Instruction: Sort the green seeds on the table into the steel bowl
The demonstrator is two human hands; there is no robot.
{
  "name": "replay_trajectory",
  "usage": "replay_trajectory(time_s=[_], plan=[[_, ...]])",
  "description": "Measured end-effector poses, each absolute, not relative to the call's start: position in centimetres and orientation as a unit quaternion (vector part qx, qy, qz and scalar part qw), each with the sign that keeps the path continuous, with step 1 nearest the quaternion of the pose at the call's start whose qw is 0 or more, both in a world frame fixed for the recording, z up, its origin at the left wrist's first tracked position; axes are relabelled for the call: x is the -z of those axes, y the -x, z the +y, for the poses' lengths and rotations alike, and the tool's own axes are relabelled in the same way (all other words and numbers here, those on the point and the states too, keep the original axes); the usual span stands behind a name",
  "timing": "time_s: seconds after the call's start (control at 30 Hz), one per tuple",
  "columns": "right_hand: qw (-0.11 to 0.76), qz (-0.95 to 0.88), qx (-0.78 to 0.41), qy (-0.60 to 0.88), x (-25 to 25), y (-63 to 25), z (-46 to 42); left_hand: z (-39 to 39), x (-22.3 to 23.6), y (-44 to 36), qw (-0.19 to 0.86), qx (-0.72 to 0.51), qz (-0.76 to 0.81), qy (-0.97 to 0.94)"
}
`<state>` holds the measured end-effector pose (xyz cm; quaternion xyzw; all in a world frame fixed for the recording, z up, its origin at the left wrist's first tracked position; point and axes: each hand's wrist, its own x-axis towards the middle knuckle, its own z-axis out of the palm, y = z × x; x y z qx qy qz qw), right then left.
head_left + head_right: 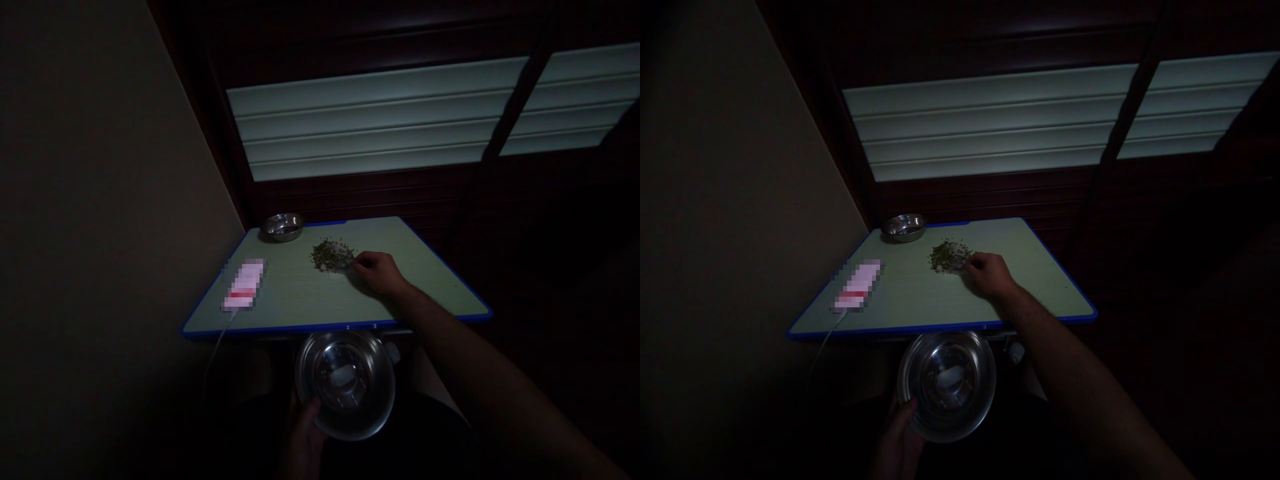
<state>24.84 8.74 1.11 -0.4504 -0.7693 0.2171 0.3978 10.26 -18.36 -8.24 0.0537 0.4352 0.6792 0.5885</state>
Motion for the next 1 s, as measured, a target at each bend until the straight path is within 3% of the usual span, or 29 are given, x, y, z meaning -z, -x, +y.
replay_trajectory(time_s=[1.0], plan=[[0.384, -0.786, -0.249, 0.415, -1.66, -24.86, 8.17, -18.53, 8.24, -10.22, 0.588, -0.679, 0.437, -0.040]])
